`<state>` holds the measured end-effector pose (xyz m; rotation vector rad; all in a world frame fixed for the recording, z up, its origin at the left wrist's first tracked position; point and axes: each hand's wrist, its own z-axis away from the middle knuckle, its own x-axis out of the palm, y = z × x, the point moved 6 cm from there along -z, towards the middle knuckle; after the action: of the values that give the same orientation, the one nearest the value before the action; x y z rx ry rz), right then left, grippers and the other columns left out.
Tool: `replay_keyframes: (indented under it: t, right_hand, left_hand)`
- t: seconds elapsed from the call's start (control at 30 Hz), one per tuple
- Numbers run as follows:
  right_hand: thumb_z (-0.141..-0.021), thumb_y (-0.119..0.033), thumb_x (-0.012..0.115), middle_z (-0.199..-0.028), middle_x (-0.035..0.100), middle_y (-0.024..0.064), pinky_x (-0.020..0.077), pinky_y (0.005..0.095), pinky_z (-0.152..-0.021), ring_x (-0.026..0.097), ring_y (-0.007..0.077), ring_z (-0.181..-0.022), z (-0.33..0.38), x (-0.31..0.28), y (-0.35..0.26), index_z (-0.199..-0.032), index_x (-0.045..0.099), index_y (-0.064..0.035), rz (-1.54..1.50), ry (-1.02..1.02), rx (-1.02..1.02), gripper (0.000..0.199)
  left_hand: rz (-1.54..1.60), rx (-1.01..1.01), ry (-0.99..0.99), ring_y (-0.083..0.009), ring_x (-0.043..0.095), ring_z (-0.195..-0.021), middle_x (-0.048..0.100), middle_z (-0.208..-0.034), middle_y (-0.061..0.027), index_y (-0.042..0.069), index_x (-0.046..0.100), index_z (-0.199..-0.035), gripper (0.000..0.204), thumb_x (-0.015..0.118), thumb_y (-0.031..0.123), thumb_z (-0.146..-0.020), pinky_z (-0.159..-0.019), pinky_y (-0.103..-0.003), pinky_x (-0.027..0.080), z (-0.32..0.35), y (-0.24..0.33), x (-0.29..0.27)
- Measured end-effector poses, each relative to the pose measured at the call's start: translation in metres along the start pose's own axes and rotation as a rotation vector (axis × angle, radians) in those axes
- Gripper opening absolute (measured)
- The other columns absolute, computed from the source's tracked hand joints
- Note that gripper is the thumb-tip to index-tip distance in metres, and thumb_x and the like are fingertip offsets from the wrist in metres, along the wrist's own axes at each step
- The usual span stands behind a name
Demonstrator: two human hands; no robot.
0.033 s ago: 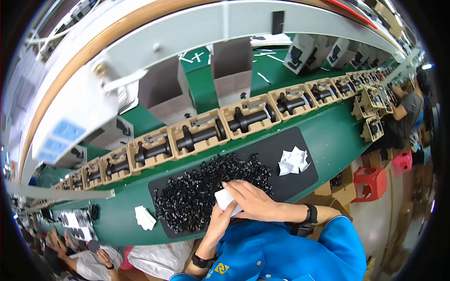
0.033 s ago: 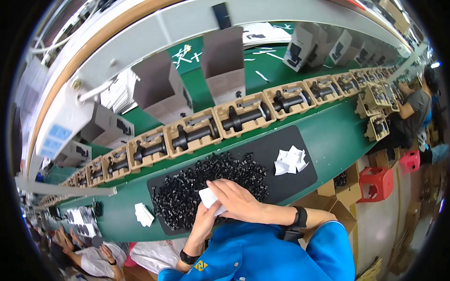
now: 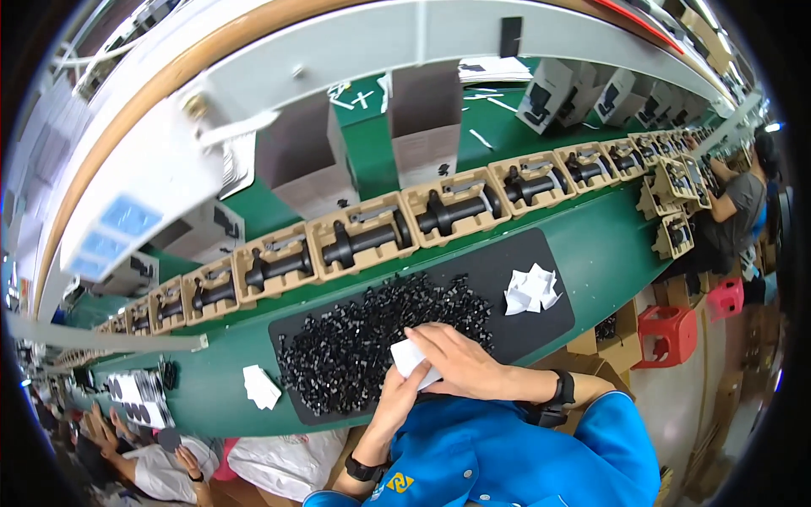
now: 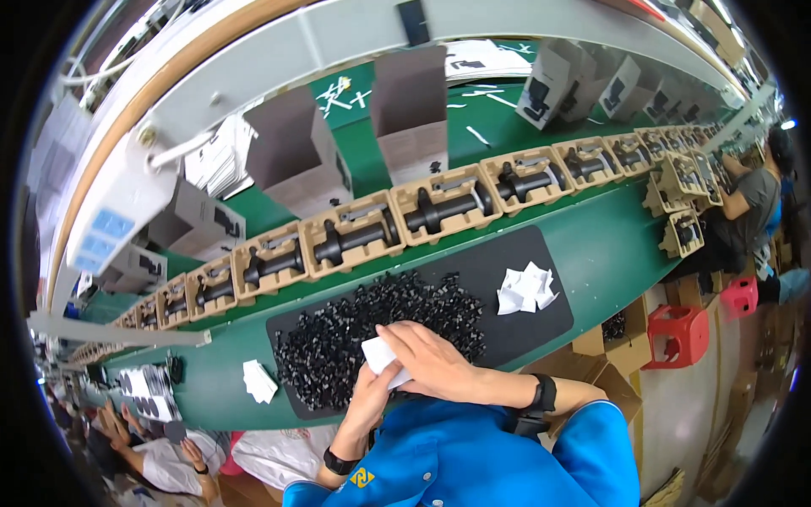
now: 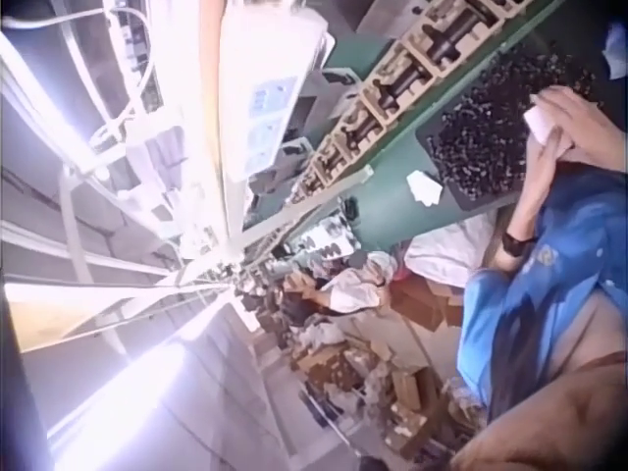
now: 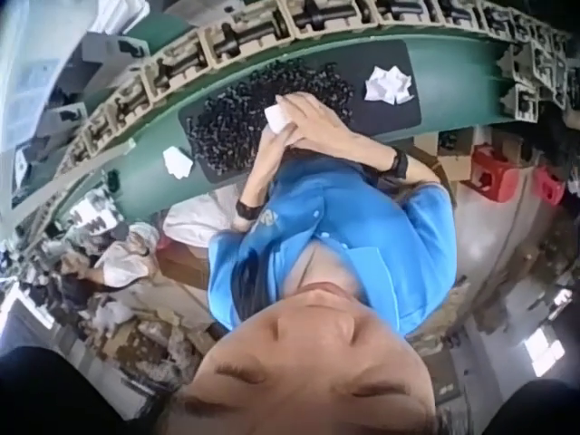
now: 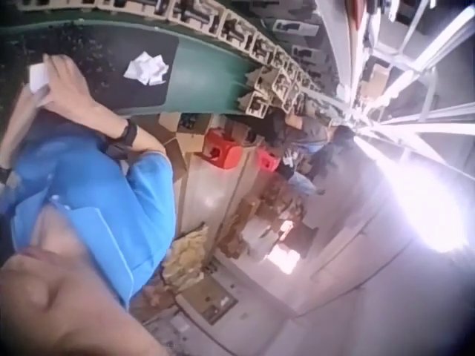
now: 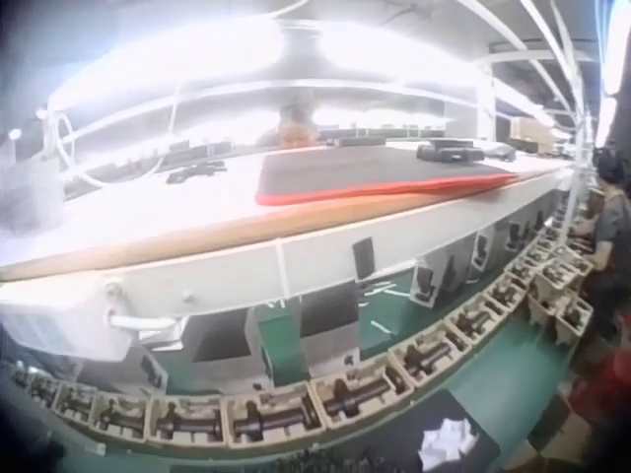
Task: Packaging small black electronic components into white plastic bags at a manual assembly station.
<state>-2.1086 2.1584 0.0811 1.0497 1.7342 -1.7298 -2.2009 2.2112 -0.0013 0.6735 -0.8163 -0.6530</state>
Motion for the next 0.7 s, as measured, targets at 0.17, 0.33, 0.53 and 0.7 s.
replay_keyframes:
  t: [0.17, 0.33, 0.53, 0.7]
  right_hand:
    - [-0.062, -0.023, 0.077, -0.125, 0.046, 0.0120, 0.0409, 0.0422, -0.097, 0.045, 0.0296, -0.115, 0.004, 0.000, -0.020, -0.129, 0.045, -0.0041, 0.219, 0.077, -0.091, 0.077]
    - [-0.073, -0.035, 0.068, -0.121, 0.050, 0.0029, 0.0408, 0.0370, -0.095, 0.044, 0.0194, -0.110, 0.018, 0.012, -0.040, -0.123, 0.055, -0.0093, 0.488, 0.176, -0.338, 0.057]
    - [-0.080, -0.027, 0.066, -0.086, 0.063, 0.0009, 0.0461, 0.0243, -0.041, 0.059, 0.0114, -0.051, 0.000, 0.007, -0.048, -0.102, 0.064, -0.0104, 0.146, 0.014, -0.399, 0.027]
    - [-0.088, -0.016, 0.060, -0.073, 0.067, 0.0086, 0.0461, 0.0241, -0.044, 0.060, 0.0143, -0.046, -0.011, 0.010, -0.063, -0.097, 0.065, -0.0039, -0.731, -0.549, 0.153, 0.016]
  left_hand:
    - [0.016, 0.111, 0.022, -0.0129, 0.056, -0.099, 0.060, -0.109, -0.0066, -0.002, 0.054, -0.116, 0.028, 0.048, 0.015, -0.096, -0.085, -0.027, 0.045, 0.016, -0.005, -0.005]
    - [0.094, 0.071, -0.014, -0.0157, 0.055, -0.105, 0.056, -0.114, -0.0077, -0.002, 0.050, -0.120, 0.028, 0.045, 0.010, -0.096, -0.088, -0.029, 0.046, 0.034, -0.006, -0.017]
    - [0.084, 0.041, -0.213, -0.0153, 0.060, -0.094, 0.062, -0.100, -0.0086, -0.001, 0.056, -0.113, 0.022, 0.048, 0.010, -0.095, -0.074, -0.027, 0.052, 0.060, -0.007, -0.015]
    - [-0.026, -0.102, -0.412, -0.0131, 0.062, -0.086, 0.064, -0.093, -0.0062, 0.001, 0.059, -0.104, 0.027, 0.070, 0.009, -0.080, -0.070, -0.027, 0.053, 0.085, 0.008, -0.029]
